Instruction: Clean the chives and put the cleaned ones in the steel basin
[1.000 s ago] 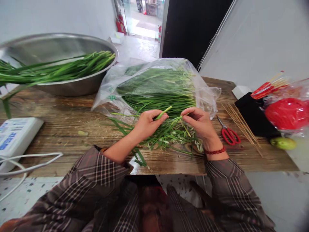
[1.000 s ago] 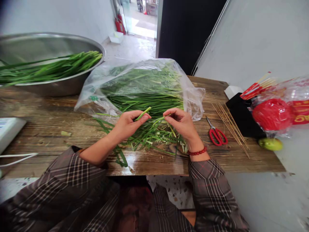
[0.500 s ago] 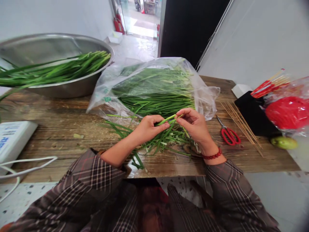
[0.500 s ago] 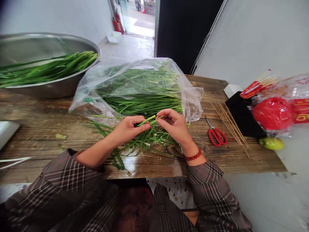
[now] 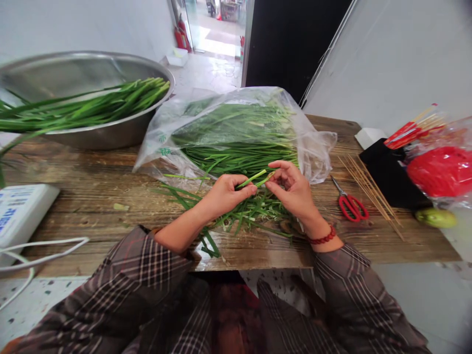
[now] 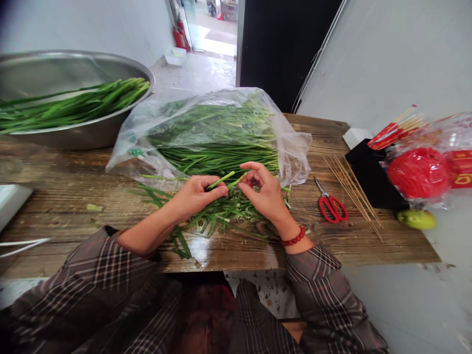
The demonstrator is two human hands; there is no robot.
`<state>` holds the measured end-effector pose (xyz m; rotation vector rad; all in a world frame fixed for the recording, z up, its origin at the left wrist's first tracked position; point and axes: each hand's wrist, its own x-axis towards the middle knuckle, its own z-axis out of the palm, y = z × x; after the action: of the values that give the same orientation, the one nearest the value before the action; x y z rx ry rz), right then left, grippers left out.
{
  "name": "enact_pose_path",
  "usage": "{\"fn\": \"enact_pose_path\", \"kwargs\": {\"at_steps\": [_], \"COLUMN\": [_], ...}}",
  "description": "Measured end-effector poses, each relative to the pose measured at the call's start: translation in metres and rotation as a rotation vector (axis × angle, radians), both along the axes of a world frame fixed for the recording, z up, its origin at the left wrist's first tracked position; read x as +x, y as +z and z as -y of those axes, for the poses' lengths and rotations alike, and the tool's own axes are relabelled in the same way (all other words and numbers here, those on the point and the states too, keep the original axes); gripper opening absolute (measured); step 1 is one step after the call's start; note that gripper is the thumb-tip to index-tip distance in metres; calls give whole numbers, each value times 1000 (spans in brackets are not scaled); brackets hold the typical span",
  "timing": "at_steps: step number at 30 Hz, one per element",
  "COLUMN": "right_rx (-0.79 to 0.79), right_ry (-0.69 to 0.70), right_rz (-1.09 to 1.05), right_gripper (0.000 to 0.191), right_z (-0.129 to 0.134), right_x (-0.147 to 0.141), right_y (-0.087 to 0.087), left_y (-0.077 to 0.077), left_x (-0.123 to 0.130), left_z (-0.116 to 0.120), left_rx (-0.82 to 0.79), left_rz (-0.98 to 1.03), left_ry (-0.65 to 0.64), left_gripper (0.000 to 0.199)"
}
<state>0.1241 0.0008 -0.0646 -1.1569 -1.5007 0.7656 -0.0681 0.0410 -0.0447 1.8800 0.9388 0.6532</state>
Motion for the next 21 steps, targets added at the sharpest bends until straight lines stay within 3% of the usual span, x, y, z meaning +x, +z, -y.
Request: {"fn": "enact_pose_path", "kwargs": {"at_steps": [4,8,11,14,17,21], "right_rx": [13,33,33,151,310,402], "right_ry": [-112,-250,-154,-109,-155,-67], "right_rz": [5,-35,77,243,357,554], "right_gripper": [19,16,13,15,15,23], "right_z": [-4,-5,-2,1,3,2], "right_x": [7,22,29,27,20,14], "right_y": [-6,-6,2,11,15,12], "left_y": [1,2,1,1,-1,-4], "left_x": [-1,-4,-4,-4,-5,-5], "left_z": [0,-2,-3,-3,-2,-2], "left_rx": [6,17,90,144,90,79], "left_rz": [-18,-17,-23,-46,-53,-37], "left_ry": [8,47,55,23,-15,-33], "left_gripper": [30,28,26,25,26,29]}}
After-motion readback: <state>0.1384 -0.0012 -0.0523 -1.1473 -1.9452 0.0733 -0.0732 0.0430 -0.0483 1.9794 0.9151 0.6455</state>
